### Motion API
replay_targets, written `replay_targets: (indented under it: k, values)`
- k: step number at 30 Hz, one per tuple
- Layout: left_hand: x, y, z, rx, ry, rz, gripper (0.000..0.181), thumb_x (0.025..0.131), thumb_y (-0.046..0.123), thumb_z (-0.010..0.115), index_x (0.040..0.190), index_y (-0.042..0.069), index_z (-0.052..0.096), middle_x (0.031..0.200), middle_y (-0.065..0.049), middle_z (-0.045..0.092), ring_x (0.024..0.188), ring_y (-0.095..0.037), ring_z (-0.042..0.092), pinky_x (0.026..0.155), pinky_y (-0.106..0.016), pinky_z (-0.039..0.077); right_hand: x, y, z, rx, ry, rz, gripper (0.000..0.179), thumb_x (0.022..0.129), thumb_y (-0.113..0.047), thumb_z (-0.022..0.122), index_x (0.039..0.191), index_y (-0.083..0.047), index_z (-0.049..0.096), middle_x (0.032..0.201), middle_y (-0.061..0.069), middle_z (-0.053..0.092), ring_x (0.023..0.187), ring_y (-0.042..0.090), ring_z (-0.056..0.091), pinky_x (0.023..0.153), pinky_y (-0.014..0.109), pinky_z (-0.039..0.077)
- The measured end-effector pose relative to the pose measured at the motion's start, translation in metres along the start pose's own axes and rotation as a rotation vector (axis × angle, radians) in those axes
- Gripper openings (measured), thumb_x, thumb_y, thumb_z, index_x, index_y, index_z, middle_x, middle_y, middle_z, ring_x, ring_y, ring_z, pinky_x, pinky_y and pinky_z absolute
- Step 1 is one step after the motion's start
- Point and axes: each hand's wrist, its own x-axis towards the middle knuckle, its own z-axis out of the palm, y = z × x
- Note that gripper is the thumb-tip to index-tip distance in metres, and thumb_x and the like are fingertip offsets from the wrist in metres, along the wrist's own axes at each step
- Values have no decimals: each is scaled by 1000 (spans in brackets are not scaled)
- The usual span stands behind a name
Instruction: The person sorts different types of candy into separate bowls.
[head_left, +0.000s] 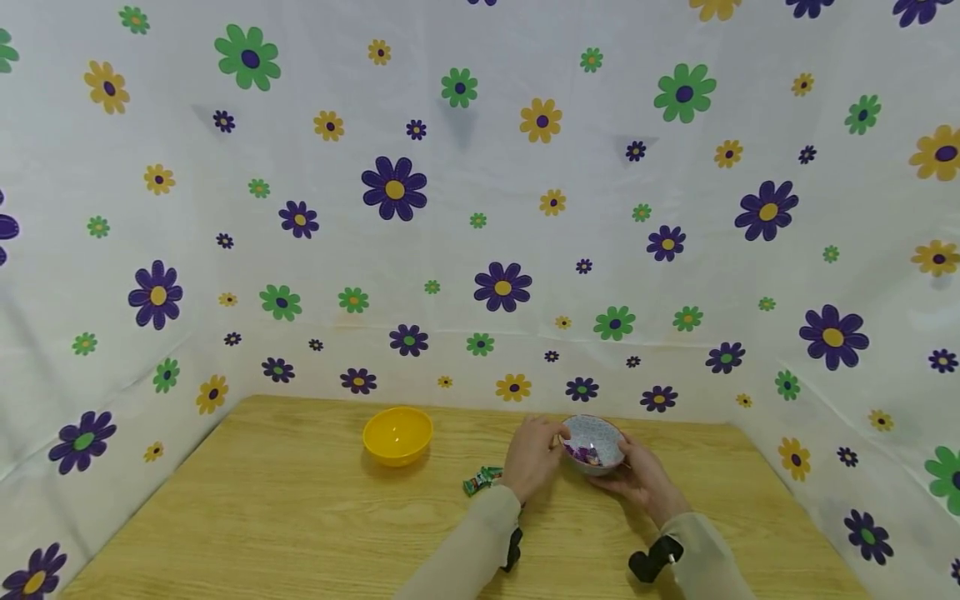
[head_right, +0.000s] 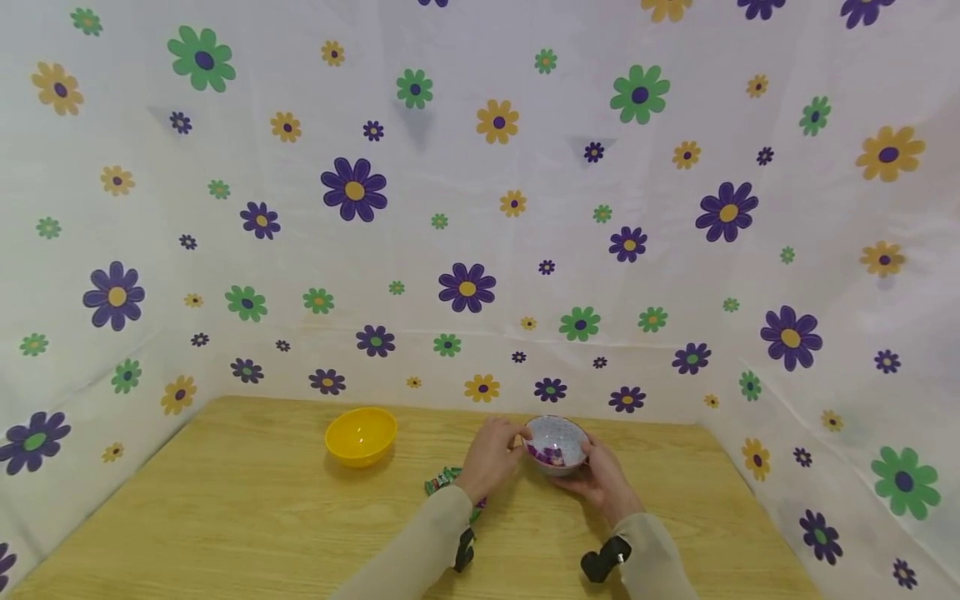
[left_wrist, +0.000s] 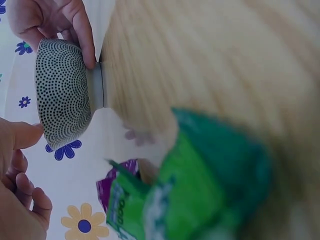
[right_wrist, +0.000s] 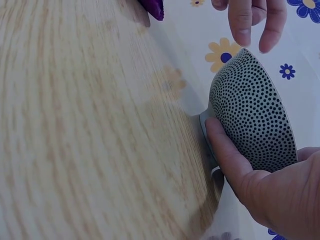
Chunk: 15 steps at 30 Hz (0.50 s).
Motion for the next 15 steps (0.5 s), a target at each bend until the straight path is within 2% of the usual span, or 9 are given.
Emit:
replay_targets:
  k: [8, 12, 15]
  values:
    - [-1, -9, -3, -27, -20, -62, 14, 80, 10, 65, 89, 19, 71, 70, 9, 52, 69, -9, 40, 58, -21, 35, -1, 0, -1, -1, -6, 1, 50, 99, -15, 18, 146, -13, 3, 146, 25, 7, 129, 44, 19, 85, 61, 39]
    - [1, -12, -10, -25, 0, -62, 13, 79, 10, 66, 86, 20, 72, 66, 11, 48, 69, -9, 40, 57, -20, 34, -1, 0, -1, 8, -7, 3, 50, 99, -15, 18, 146, -12, 3, 146, 26, 7, 129, 45, 19, 85, 62, 38]
    - [0, -15, -15, -62, 8, -74, 13, 79, 10, 66, 86, 20, 71, 66, 12, 47, 69, -8, 40, 57, -20, 34, -1, 0, 0, 18, -3, 7, 50, 99, -15, 19, 146, -12, 2, 146, 27, 5, 128, 46, 18, 85, 62, 38]
